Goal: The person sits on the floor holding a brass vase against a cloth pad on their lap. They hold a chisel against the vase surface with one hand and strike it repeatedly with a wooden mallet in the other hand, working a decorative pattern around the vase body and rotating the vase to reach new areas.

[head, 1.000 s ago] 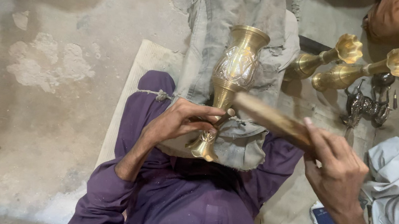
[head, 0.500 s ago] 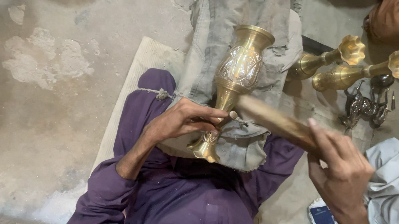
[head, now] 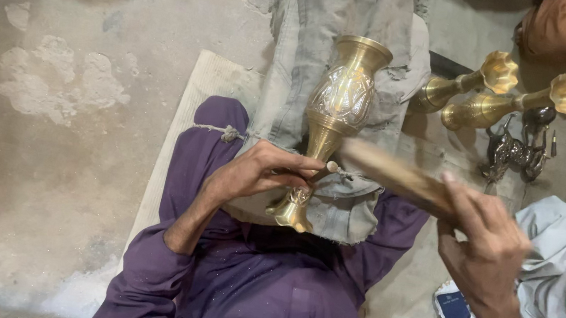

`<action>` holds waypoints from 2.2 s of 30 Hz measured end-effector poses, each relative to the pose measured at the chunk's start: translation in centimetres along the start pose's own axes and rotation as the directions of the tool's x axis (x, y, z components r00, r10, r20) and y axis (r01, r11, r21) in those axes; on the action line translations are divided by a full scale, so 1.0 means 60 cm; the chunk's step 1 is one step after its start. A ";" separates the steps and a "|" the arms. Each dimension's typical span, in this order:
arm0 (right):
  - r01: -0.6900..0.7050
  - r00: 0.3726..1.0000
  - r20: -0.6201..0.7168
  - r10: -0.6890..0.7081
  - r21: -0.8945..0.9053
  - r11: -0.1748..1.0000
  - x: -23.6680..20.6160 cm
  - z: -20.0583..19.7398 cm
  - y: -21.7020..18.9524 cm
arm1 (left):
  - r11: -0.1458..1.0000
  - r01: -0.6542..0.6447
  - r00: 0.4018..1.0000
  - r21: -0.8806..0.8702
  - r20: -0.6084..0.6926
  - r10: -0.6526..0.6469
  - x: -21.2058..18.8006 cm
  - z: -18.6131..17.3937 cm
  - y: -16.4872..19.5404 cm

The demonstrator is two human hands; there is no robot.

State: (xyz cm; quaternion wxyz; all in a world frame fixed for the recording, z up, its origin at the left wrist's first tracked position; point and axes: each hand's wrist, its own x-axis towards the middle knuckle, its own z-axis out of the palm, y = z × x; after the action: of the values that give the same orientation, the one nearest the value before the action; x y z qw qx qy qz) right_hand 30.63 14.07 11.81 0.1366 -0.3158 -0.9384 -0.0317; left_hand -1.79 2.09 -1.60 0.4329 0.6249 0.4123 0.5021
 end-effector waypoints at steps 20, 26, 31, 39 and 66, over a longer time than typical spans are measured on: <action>0.041 0.999 -0.003 -0.041 -0.068 0.997 -0.009 -0.012 -0.017 | 0.996 -0.062 0.998 0.065 -0.007 0.062 0.003 0.002 0.008; -0.004 1.000 0.011 0.004 -0.007 1.000 -0.017 -0.008 -0.019 | 0.993 -0.079 0.996 0.086 -0.024 0.081 0.003 0.003 0.007; 0.015 1.000 -0.022 -0.013 0.099 0.995 -0.028 0.015 -0.004 | 0.995 -0.027 0.999 0.092 -0.018 0.029 0.000 0.003 0.006; -0.060 0.990 -0.094 0.103 0.377 0.924 -0.046 0.041 -0.014 | 0.994 -0.001 0.999 0.105 -0.052 0.007 -0.003 0.006 0.010; -0.037 0.995 -0.084 0.046 0.107 0.994 -0.122 0.146 0.029 | 0.926 0.060 0.986 0.374 0.120 -0.113 0.032 0.008 0.068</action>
State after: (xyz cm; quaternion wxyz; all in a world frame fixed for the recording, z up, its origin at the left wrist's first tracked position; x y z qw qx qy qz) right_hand 35.16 12.46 1.31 0.1940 -0.3261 -0.9252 0.0071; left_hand -0.68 2.68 2.74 0.3573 0.7099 0.4951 0.3512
